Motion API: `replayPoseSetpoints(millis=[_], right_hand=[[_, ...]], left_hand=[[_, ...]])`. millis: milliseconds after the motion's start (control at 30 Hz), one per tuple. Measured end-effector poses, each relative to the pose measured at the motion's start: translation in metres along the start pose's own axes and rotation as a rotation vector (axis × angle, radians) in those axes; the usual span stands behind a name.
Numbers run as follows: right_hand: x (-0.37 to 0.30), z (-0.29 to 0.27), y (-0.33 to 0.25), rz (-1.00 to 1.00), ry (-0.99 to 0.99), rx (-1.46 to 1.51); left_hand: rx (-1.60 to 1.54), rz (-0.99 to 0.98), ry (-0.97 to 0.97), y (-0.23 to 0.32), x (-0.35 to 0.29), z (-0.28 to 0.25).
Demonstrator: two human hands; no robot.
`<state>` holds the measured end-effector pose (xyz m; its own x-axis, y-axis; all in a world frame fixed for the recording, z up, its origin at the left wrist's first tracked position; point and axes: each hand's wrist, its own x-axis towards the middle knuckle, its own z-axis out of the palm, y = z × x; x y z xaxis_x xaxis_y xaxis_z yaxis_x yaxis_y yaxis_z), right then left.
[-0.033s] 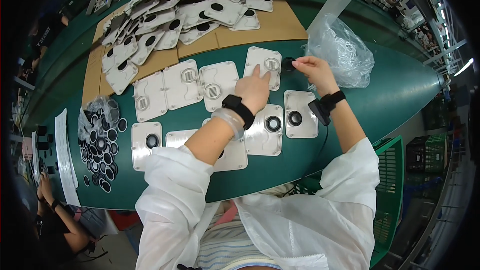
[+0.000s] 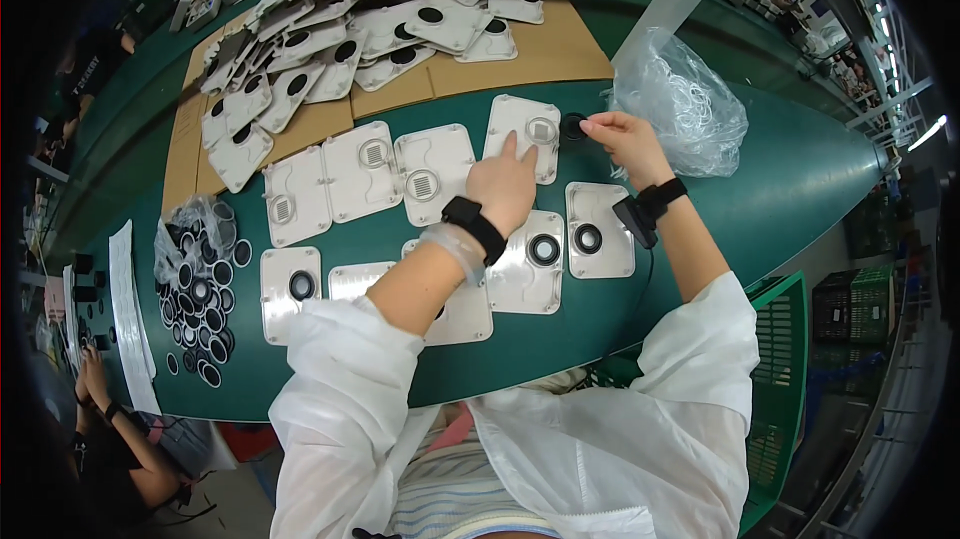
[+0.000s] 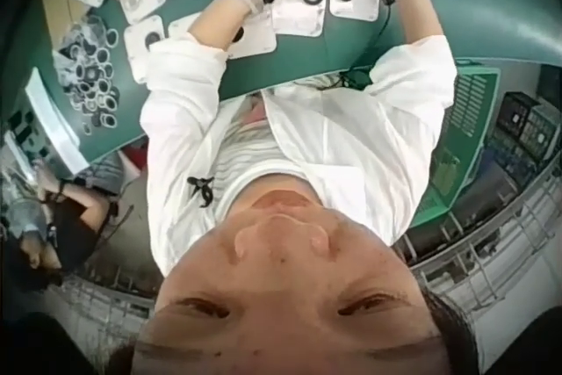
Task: The person peels the backing from a speaker, presses it into a plastic housing, and repeats this for several housings. They then stack the completed housings, place them into a green crate, and retrieve a new set of empty housings from the crate to continue the process.
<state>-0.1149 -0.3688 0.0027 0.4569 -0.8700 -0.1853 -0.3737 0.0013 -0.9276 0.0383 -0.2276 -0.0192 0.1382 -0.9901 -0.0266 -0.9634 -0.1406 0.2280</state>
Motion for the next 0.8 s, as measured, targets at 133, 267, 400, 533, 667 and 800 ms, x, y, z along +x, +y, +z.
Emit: replayPoseSetpoints(millis=[133, 267, 400, 533, 667, 800], right_hand=[[0.02, 0.005, 0.015, 0.091, -0.11, 0.064], [0.026, 0.013, 0.017, 0.131, -0.223, 0.036], [0.027, 0.019, 0.015, 0.075, -0.223, -0.01], [0.03, 0.019, 0.017, 0.098, -0.249, -0.033], [0.027, 0.022, 0.015, 0.095, -0.245, -0.044], [0.028, 0.021, 0.015, 0.083, -0.259, -0.038]], left_hand=[[0.039, 0.01, -0.076, 0.005, -0.01, 0.005], [0.082, 0.043, 0.003, 0.008, -0.017, 0.008], [0.115, 0.06, 0.036, 0.009, -0.016, 0.008], [0.09, 0.04, -0.018, 0.009, -0.015, 0.006], [0.09, 0.054, 0.015, 0.007, -0.018, 0.01], [0.096, 0.07, 0.055, 0.007, -0.019, 0.011]])
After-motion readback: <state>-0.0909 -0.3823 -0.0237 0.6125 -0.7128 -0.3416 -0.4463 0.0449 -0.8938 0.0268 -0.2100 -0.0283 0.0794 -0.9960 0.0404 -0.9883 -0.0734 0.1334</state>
